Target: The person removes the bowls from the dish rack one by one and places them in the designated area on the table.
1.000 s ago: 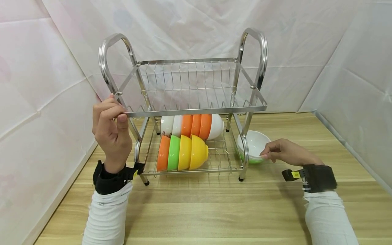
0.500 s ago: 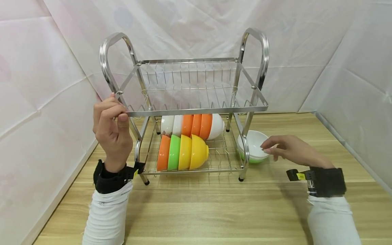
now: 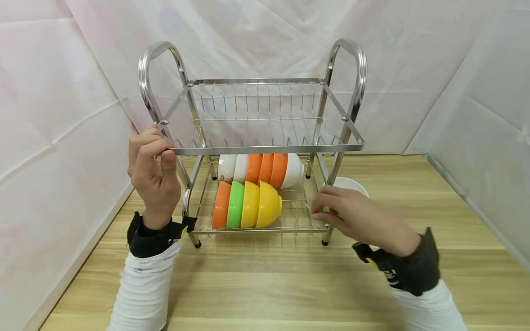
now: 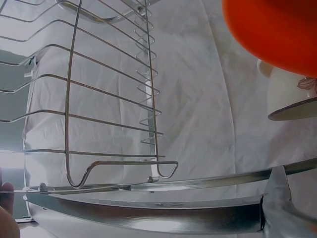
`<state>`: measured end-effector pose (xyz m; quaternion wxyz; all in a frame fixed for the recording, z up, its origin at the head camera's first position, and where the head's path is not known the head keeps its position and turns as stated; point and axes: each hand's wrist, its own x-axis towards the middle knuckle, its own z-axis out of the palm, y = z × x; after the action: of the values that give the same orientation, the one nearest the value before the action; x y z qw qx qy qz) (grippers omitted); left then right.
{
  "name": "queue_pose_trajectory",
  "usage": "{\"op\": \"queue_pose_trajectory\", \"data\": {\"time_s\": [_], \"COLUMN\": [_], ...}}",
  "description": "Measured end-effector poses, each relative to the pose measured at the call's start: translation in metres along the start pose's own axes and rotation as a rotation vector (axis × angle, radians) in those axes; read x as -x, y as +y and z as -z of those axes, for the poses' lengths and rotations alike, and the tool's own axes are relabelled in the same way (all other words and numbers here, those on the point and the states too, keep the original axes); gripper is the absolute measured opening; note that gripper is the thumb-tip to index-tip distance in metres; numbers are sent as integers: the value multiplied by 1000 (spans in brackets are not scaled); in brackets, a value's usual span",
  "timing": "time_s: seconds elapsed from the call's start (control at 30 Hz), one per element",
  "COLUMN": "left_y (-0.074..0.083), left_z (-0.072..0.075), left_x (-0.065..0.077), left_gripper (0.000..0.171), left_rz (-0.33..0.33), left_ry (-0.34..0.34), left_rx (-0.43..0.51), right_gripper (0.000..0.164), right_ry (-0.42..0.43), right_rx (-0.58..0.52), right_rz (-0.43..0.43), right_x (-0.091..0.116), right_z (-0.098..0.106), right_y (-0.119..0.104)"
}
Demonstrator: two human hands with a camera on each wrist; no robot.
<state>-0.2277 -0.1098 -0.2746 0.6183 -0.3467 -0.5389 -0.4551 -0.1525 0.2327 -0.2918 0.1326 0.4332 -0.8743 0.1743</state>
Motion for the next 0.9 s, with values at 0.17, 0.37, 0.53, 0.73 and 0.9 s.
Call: {"op": "queue_pose_trajectory", "data": {"time_s": [0.17, 0.37, 0.53, 0.73, 0.9], "left_y": [-1, -2, -2, -2, -2], "left_z": [1, 0, 0, 1, 1], "left_x": [1, 1, 0, 0, 0], "left_gripper": [41, 41, 40, 40, 40], "left_rz": [7, 9, 1, -8, -11], "left_ry": [6, 7, 0, -5, -9], "left_rx": [-2, 11, 13, 6, 7], "right_gripper": [22, 27, 32, 22, 13], "right_ry": [-81, -187, -227, -259, -331], "right_rx": [62, 132, 151, 109, 80], "right_rz": [29, 93, 152, 179, 136], "right_x": [-36, -68, -85, -97, -105], "right_z": [-14, -26, -34, -41, -46], "right_y": [-18, -23, -23, -19, -18]}}
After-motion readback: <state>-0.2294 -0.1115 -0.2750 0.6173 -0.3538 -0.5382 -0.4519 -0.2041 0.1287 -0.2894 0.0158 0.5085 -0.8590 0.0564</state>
